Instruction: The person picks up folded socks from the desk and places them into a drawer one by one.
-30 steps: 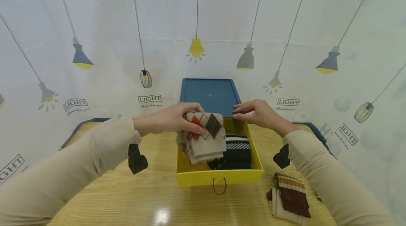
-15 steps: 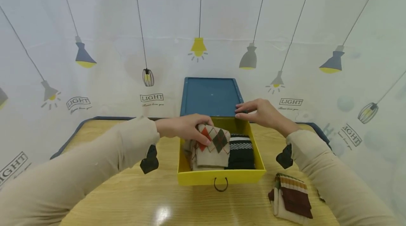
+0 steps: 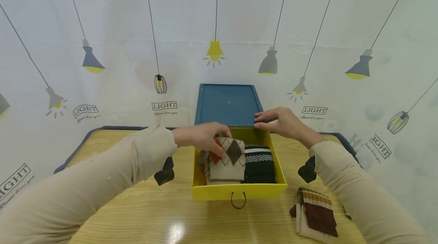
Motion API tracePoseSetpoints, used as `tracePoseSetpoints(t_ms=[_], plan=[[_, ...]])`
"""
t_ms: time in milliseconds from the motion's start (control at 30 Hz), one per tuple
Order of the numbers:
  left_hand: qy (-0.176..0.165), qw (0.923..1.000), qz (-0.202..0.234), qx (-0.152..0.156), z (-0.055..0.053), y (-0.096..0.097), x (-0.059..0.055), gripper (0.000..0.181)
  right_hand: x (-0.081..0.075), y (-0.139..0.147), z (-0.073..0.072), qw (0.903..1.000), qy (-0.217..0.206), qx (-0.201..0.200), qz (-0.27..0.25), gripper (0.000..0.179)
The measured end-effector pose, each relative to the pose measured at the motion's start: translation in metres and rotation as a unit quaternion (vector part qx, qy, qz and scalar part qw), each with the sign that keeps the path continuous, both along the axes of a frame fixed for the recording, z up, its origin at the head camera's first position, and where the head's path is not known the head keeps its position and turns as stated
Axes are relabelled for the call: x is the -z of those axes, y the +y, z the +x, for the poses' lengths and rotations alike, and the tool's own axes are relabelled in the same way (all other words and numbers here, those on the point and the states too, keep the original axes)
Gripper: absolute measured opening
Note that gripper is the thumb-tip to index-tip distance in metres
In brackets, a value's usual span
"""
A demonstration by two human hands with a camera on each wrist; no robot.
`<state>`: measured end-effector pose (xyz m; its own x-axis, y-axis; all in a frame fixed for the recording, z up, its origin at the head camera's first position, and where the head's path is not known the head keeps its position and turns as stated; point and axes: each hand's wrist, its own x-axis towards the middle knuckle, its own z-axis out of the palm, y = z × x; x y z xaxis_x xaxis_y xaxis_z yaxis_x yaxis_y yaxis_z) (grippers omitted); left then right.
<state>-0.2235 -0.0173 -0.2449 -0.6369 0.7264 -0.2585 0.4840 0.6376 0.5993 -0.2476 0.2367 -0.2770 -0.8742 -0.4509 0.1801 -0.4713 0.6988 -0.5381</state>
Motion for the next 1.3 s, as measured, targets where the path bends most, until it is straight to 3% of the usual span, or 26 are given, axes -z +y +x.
tracePoseSetpoints(t_ms=[267, 567, 700, 867, 1033, 1167, 1300], plan=[[0.056, 0.9965, 0.060, -0.012, 0.000, -0.005, 0.004, 0.027, 0.000, 0.000, 0.001, 1.0000, 0.003, 0.002, 0.001, 0.027], [0.101, 0.9865, 0.127, -0.026, -0.001, -0.018, 0.004, 0.022, -0.001, -0.001, 0.001, 1.0000, 0.001, 0.003, -0.001, 0.027], [0.122, 0.9807, 0.151, -0.023, 0.003, -0.025, -0.001, 0.021, 0.000, -0.001, 0.000, 1.0000, 0.000, 0.004, 0.002, 0.027], [0.120, 0.9712, 0.203, -0.034, 0.020, -0.033, -0.021, 0.021, 0.001, -0.002, 0.000, 1.0000, 0.002, 0.002, 0.006, 0.027], [0.117, 0.9623, 0.244, -0.026, 0.045, -0.039, -0.036, 0.020, 0.000, -0.002, 0.000, 0.9999, 0.005, 0.001, 0.011, 0.027], [0.088, 0.9550, 0.283, -0.002, 0.067, -0.040, -0.031, 0.019, -0.001, -0.001, 0.001, 0.9999, 0.004, 0.004, 0.012, 0.028], [0.071, 0.9489, 0.306, 0.026, 0.085, -0.039, -0.008, 0.017, 0.000, -0.001, 0.001, 0.9999, 0.003, 0.006, 0.011, 0.029]])
